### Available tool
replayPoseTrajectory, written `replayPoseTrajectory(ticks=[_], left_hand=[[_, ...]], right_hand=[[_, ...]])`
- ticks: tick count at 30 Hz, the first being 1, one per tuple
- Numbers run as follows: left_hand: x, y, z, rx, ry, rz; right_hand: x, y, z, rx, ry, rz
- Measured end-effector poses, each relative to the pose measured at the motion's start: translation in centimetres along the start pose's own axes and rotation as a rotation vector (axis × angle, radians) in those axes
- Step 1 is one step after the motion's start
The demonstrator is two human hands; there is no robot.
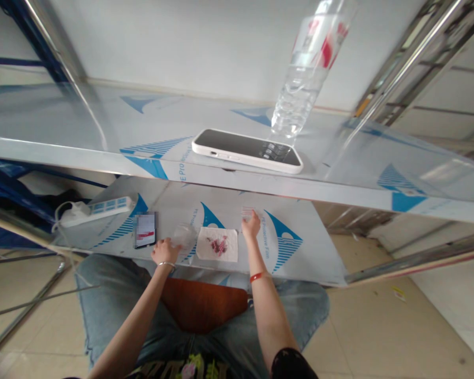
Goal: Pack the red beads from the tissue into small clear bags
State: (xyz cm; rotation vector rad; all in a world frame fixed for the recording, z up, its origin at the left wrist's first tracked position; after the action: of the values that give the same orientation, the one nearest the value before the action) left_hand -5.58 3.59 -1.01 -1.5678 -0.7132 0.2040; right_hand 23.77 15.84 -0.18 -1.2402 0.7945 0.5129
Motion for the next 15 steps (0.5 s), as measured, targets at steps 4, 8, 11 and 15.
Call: replayPoseTrajectory(ticks=[4,8,11,15], left_hand=[[-0.1,0.0,0.0,0.037,0.02,-0.007],[-0.1,0.0,-0.1,0.047,0.041,-0.025],[-0.2,0.0,0.0,0.077,0.044,-0.042],[-0.5,0.2,0.3,0.064,0.041,-0.058]], right_hand=[[-1.4,2.3,-4.0,0.079,-0.013,0.097],[-3.0,4.8,-8.8,-0.003,-0.031,0.21],[-4.2,6.2,-11.5,-0.116,0.002,0.327],[-6.0,6.9,-13.2,-0.304,-0.053,0.404]])
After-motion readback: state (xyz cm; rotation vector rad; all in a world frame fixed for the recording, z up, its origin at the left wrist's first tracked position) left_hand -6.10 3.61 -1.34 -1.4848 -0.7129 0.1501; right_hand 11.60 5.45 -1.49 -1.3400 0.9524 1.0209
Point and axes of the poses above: each hand's wrist, its own z-axis towards the middle knuckle, its own y-axis out of the palm, x = y × z, the point moved 1 cm from there along z, towards the middle knuckle, and after that the axes turned 5 degrees about -x, right-handed, at the moved point
